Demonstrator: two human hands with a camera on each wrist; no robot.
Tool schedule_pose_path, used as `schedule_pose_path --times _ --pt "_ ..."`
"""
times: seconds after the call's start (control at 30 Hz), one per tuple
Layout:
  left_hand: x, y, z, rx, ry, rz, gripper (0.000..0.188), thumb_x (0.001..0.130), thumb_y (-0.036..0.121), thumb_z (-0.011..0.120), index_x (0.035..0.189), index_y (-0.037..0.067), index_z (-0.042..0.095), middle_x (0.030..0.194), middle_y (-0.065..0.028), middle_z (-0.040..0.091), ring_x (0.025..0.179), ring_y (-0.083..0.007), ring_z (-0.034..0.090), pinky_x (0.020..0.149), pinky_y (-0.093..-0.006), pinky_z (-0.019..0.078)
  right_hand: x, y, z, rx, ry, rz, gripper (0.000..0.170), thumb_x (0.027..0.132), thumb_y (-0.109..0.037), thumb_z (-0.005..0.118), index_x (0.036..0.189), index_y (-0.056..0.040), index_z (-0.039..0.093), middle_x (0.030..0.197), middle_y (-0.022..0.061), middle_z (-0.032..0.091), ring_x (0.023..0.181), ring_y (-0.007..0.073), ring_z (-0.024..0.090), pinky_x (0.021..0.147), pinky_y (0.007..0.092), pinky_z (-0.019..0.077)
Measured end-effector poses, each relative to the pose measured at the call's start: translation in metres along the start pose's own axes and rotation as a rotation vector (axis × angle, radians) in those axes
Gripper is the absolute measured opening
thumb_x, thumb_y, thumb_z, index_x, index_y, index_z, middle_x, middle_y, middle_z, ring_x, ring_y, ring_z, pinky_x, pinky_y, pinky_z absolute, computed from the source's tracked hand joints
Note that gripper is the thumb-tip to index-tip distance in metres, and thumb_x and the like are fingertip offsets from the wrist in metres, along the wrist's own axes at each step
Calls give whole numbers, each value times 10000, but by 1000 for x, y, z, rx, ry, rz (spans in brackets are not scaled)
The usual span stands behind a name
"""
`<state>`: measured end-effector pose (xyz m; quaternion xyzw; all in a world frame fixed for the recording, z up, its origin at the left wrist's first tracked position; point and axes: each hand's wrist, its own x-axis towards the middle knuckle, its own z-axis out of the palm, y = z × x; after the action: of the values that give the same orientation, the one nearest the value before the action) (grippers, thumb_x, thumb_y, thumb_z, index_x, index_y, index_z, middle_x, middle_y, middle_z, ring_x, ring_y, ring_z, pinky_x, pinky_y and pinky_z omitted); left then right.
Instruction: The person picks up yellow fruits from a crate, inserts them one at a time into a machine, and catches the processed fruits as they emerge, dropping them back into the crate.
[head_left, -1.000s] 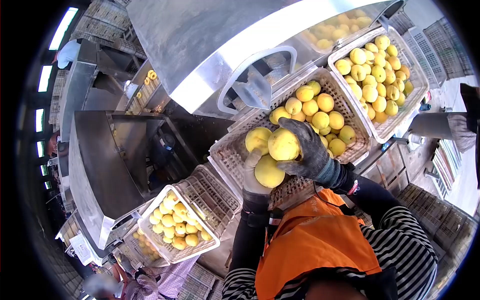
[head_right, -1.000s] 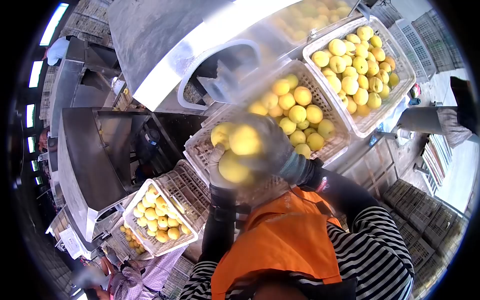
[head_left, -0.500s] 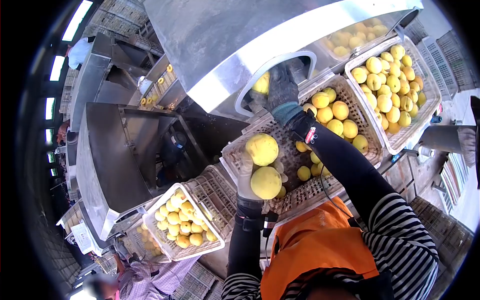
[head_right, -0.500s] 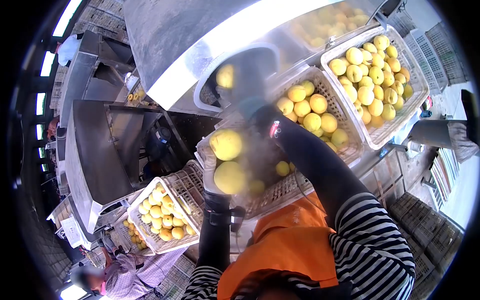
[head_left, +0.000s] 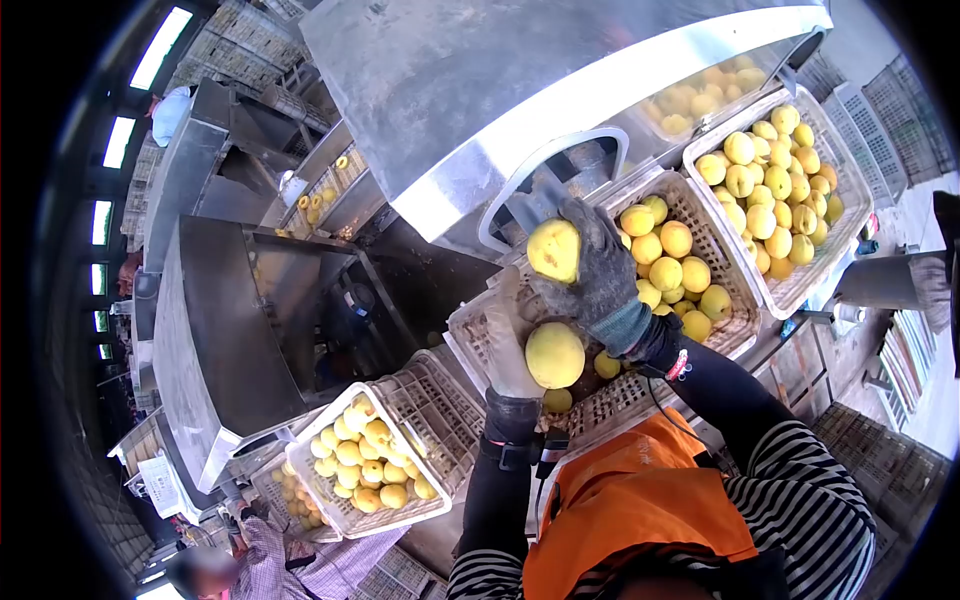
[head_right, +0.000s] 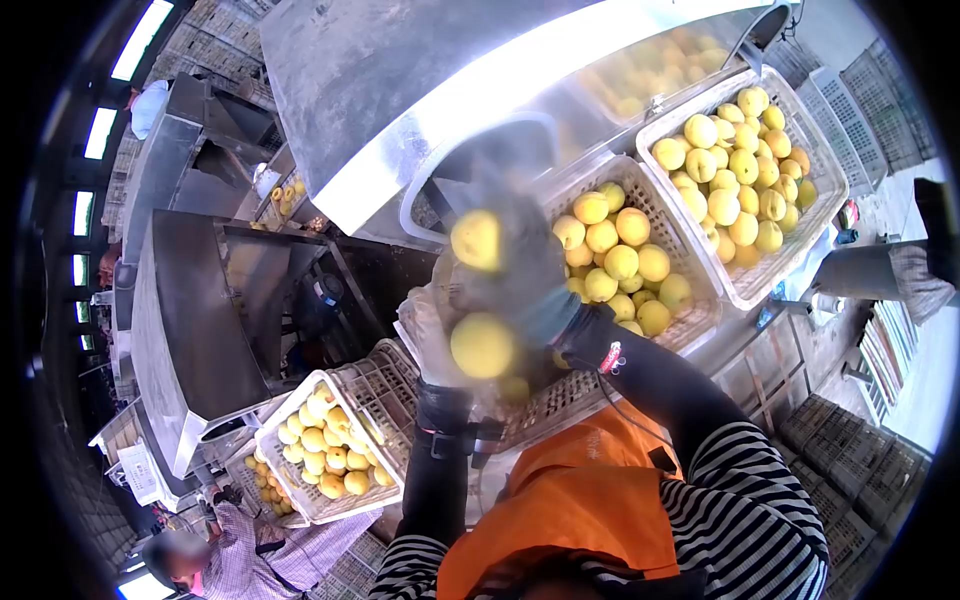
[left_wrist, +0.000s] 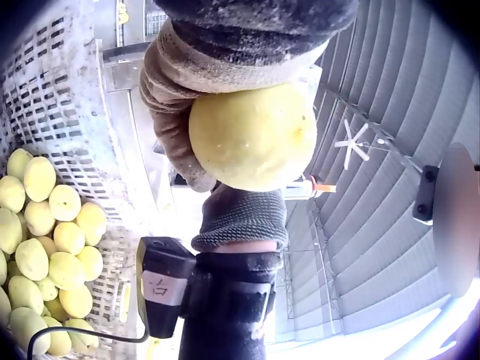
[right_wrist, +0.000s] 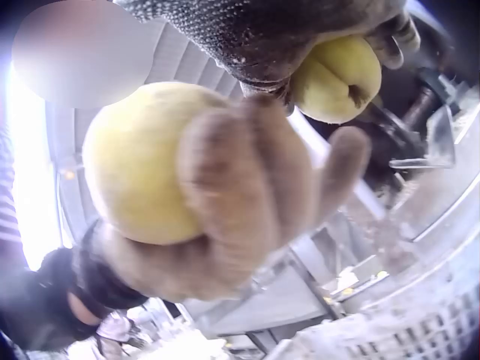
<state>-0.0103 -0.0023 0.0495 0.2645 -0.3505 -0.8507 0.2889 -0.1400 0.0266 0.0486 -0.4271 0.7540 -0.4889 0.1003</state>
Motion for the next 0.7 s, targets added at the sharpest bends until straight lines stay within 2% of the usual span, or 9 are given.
schedule_pose_path --times 0.03,0.1,0.23,0.3,0.43,0.5,0.57,0.67,0.7 --pt "9 -15 -30 -244 -95 -88 611 955 505 298 1293 13 429 1180 -128 547 933 -243 592 729 -345 524 17 33 25 -200 190 -222 811 668 -281 788 1293 5 358 1249 213 461 1138 340 486 1026 419 336" --pt "18 -28 -37 -375 103 -196 693 863 627 400 1383 178 310 1144 -189 544 902 -307 590 780 -485 505 61 62 61 -73 118 -29 818 701 -332 757 1315 7 337 1315 230 392 1192 347 441 1041 436 314" --pt "22 -42 -40 -280 35 -55 490 959 419 347 1206 12 459 1169 -166 548 1065 -347 543 925 -547 428 68 50 51 -579 286 -257 722 704 -358 728 1274 -40 421 1185 184 486 1119 328 463 943 429 390" --pt "22 -43 -40 -489 57 -140 496 960 424 341 1203 8 459 1170 -161 549 1066 -343 547 927 -534 436 43 8 -6 -207 -265 -196 926 695 -397 755 1371 16 275 1380 208 343 1278 337 355 1063 417 282" --pt "26 -47 -48 -1027 -169 -345 525 959 463 319 1197 17 464 1178 -150 549 1047 -315 570 905 -489 477 -24 26 -16 436 -213 -268 945 682 -411 767 1370 16 280 1377 200 361 1273 320 373 1055 404 293" --pt "21 -44 -46 -772 -116 -267 555 954 498 298 1205 30 459 1184 -136 552 1021 -300 588 873 -467 502 -57 49 4 286 -164 2 958 664 -397 787 1372 8 284 1370 191 381 1258 307 395 1039 395 314" --pt "14 -35 -30 -416 -62 -214 590 949 523 280 1231 32 445 1181 -130 553 1052 -282 571 894 -440 488 -39 11 -22 326 -184 -224 948 645 -360 807 1359 7 304 1343 192 411 1255 306 401 1038 394 315" --pt "10 -24 -11 -290 70 -204 603 954 517 275 1294 33 390 1243 -126 502 1134 -243 509 964 -420 425 -37 -11 -14 366 -197 77 900 653 -354 791 1330 10 323 1266 227 464 1227 355 421 1030 423 329" --pt "10 -30 -15 170 51 -53 634 947 540 272 1350 54 332 1318 -121 428 1192 -199 438 1013 -361 347 -29 -4 -2 364 -193 75 900 653 -354 791 1330 10 323 1266 227 464 1227 355 421 1030 423 329"
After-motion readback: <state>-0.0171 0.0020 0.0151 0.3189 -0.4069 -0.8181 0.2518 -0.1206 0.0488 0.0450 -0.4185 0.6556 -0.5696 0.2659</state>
